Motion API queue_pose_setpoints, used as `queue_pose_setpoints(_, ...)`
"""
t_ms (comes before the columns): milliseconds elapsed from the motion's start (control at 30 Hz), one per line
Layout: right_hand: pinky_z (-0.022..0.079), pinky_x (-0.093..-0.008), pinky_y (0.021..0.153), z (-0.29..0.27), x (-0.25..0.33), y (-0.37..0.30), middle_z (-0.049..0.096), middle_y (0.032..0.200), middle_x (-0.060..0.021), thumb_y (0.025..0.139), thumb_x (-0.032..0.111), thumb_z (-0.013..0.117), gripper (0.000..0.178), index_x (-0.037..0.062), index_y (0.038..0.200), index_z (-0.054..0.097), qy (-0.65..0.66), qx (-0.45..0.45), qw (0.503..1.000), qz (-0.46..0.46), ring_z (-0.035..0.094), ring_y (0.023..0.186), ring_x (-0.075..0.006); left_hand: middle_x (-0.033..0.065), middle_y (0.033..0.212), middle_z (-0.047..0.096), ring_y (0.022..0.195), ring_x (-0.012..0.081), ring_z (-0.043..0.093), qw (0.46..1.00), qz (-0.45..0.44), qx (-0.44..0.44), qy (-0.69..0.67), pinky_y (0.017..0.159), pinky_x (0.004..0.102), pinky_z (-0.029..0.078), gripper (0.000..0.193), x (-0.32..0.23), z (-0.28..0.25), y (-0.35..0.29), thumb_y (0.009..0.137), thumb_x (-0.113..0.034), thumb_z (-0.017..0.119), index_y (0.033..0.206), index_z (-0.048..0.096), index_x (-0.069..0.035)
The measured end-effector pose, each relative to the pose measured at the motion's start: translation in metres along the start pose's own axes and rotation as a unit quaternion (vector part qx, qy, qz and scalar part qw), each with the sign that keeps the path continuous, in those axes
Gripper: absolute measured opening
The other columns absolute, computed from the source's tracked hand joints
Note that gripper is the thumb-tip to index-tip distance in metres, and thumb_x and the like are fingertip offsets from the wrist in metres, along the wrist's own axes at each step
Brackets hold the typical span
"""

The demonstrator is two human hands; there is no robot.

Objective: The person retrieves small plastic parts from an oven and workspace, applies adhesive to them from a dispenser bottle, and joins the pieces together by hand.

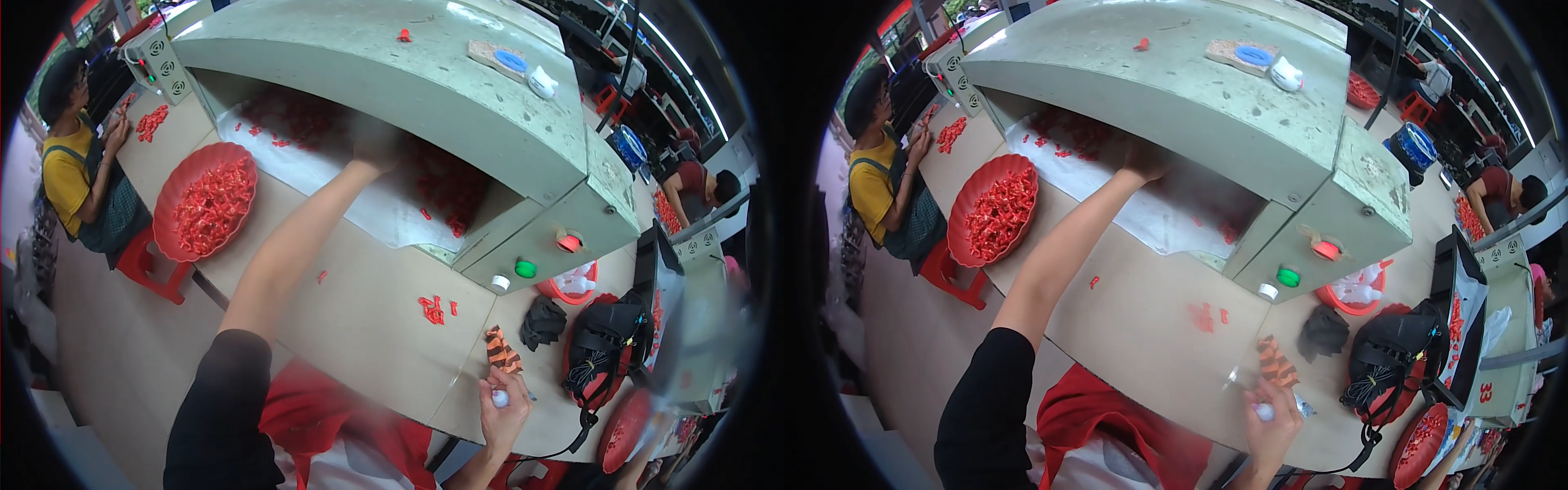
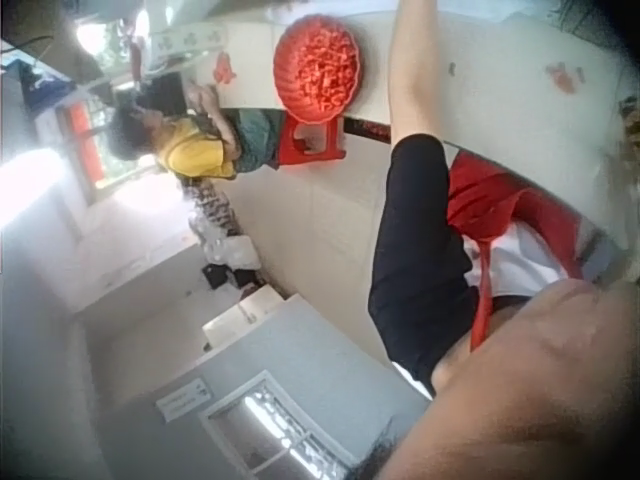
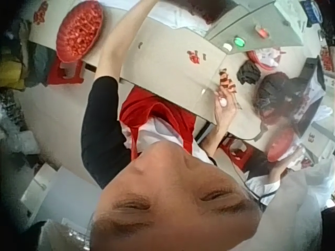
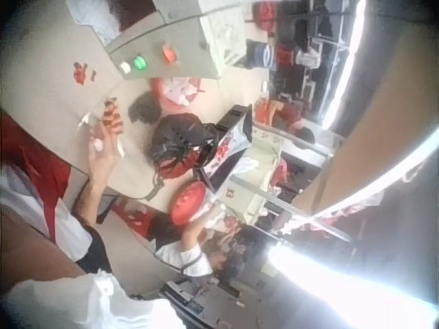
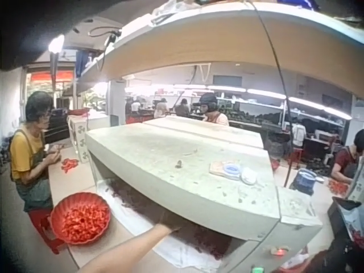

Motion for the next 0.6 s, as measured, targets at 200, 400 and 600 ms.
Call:
queue_pose_setpoints(200,0.045,-0.0298,0.054,0.003,0.006,0.004,0.057,0.073,-0.0121,0.061,0.001,0.071,0.026,0.0001,0.086,0.061,0.029,0.0,1.0,0.001,0.06,0.059,-0.0215,0.0178,0.098,0.058,0.09,0.0346,0.054,0.995,0.056,0.075,-0.026,0.077,0.0411,0.043,0.03,0.013,0.015,0.005,0.073,-0.018,0.057,0.099,0.058,-0.003)
queue_pose_setpoints(400,0.044,-0.0294,0.053,0.002,0.018,-0.004,0.057,0.072,-0.0121,0.062,0.0,0.07,0.025,-0.0005,0.085,0.061,0.042,-0.004,0.999,-0.014,0.056,0.056,-0.0212,0.0139,0.103,0.059,0.098,0.0226,0.055,0.921,-0.243,0.286,-0.101,0.081,0.0319,0.044,0.032,0.041,-0.008,-0.013,0.075,-0.015,0.056,0.105,0.058,-0.005)
queue_pose_setpoints(600,0.044,-0.0268,0.058,0.006,0.025,-0.01,0.055,0.074,-0.0081,0.063,-0.002,0.068,0.03,0.0013,0.091,0.059,0.093,0.001,0.996,0.011,0.055,0.063,-0.017,0.0125,0.109,0.054,0.101,0.0221,0.054,0.507,-0.477,0.135,-0.705,0.087,0.0302,0.046,0.03,-0.013,-0.052,-0.066,0.082,-0.002,0.053,0.111,0.05,0.005)
Point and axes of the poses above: each hand's wrist, its own y-axis towards the middle knuckle, its own z-axis out of the palm, x = y × z, the point moved 6 cm from there along y, towards the middle knuckle
